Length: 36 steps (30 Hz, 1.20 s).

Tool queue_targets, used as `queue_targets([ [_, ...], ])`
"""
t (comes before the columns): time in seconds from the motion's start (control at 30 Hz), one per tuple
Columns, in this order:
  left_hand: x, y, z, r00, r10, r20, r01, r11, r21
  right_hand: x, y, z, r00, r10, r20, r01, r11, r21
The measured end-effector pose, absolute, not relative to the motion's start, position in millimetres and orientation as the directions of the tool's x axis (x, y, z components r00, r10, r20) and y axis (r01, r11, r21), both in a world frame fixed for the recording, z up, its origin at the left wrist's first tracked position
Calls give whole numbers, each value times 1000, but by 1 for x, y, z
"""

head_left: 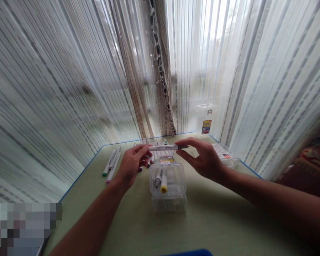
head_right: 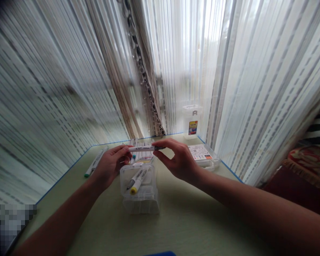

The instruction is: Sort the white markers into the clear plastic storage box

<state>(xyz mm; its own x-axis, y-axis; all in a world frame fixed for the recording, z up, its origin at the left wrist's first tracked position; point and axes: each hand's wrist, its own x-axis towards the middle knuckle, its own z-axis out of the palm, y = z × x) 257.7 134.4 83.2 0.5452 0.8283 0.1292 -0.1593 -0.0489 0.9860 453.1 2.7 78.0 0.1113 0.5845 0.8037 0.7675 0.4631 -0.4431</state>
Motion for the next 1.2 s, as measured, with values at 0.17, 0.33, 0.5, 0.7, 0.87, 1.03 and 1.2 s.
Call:
queue_targets([
  [0.17,255,134,85,560,804,199,-253,-62,966,454,5,77,152,607,780,759,433,-485],
  [0.33,254,130,88,552,782,290,-310,-131,942,458,8,77,204,678,706,689,413,-596],
  [0.5,255,130,88,554,758,345,-360,-156,920,460,10,74,190,718,670,648,421,-635],
  [0.7,252,131,87,580,727,367,-378,-159,912,460,11,68,171,737,654,656,410,-634],
  [0.87,250,126,89,642,670,373,-379,-146,914,460,11,67,122,751,649,716,387,-582],
  [1.03,250,124,90,668,646,370,-378,-134,916,460,13,66,94,741,664,751,385,-536],
  [1.2,252,130,89,620,706,342,-363,-128,923,459,12,66,131,683,718,744,410,-527],
])
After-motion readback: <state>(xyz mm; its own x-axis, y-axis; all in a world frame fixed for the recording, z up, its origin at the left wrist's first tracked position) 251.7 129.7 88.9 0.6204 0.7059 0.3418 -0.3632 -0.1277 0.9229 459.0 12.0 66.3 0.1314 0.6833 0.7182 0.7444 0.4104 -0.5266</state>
